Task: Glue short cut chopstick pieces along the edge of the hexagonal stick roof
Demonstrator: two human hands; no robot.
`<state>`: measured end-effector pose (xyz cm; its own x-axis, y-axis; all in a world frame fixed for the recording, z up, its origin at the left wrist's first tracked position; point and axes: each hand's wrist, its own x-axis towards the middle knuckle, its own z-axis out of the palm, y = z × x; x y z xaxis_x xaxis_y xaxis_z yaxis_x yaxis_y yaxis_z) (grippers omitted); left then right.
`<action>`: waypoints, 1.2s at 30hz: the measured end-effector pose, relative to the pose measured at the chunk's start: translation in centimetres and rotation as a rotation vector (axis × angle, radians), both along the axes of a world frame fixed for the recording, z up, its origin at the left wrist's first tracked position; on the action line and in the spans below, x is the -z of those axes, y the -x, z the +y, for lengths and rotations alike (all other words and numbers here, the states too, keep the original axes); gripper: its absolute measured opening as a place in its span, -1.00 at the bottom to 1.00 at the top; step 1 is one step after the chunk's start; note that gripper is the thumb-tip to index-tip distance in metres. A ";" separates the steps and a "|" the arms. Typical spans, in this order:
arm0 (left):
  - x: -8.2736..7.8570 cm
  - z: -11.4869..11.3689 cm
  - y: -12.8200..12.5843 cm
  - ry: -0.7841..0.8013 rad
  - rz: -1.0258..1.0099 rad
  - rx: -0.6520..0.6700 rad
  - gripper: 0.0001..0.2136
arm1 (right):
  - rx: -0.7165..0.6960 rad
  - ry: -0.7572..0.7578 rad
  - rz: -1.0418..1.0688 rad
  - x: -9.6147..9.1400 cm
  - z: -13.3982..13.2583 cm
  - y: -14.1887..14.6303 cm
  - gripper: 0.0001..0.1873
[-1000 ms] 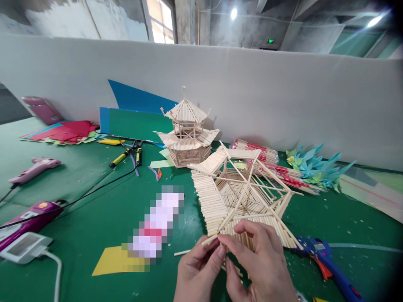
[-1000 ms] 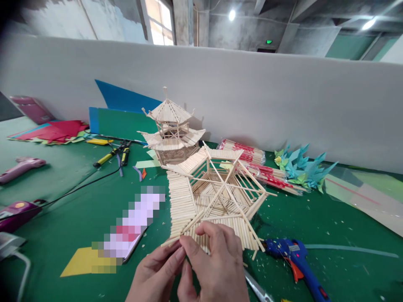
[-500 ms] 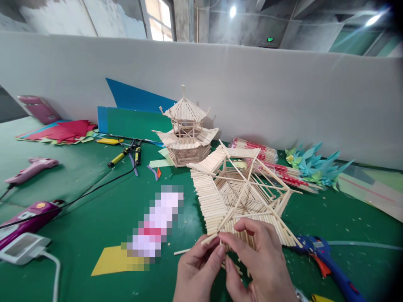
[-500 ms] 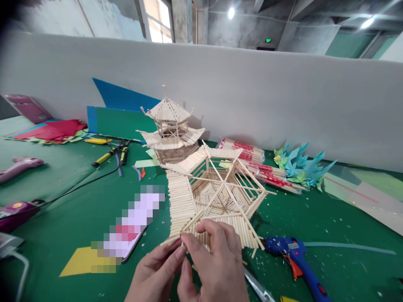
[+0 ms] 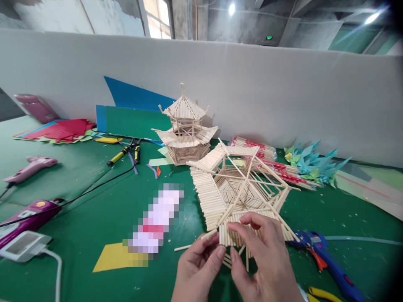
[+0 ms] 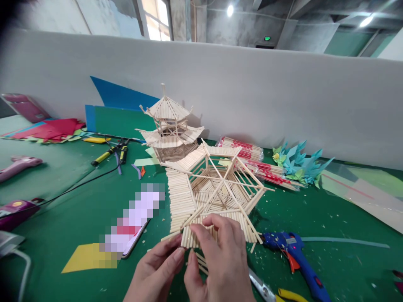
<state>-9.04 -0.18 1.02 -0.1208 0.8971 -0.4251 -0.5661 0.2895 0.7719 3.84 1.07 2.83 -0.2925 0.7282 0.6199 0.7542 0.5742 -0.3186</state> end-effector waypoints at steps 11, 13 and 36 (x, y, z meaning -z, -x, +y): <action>-0.2 0.1 0.0 0.013 -0.033 0.022 -0.81 | -0.051 0.100 0.026 -0.3 0.0 0.6 -0.61; -0.1 0.1 0.0 0.013 -0.026 0.016 -0.81 | -0.046 0.094 0.016 -0.3 0.0 0.6 -0.62; -0.5 -0.2 0.0 -0.014 0.108 0.033 -0.82 | 0.046 -0.011 0.018 0.1 0.2 0.2 -0.74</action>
<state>-9.07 -0.39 1.57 -0.1359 0.9070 -0.3986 -0.4695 0.2953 0.8321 3.64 1.22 2.76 -0.2477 0.7335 0.6330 0.7740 0.5428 -0.3260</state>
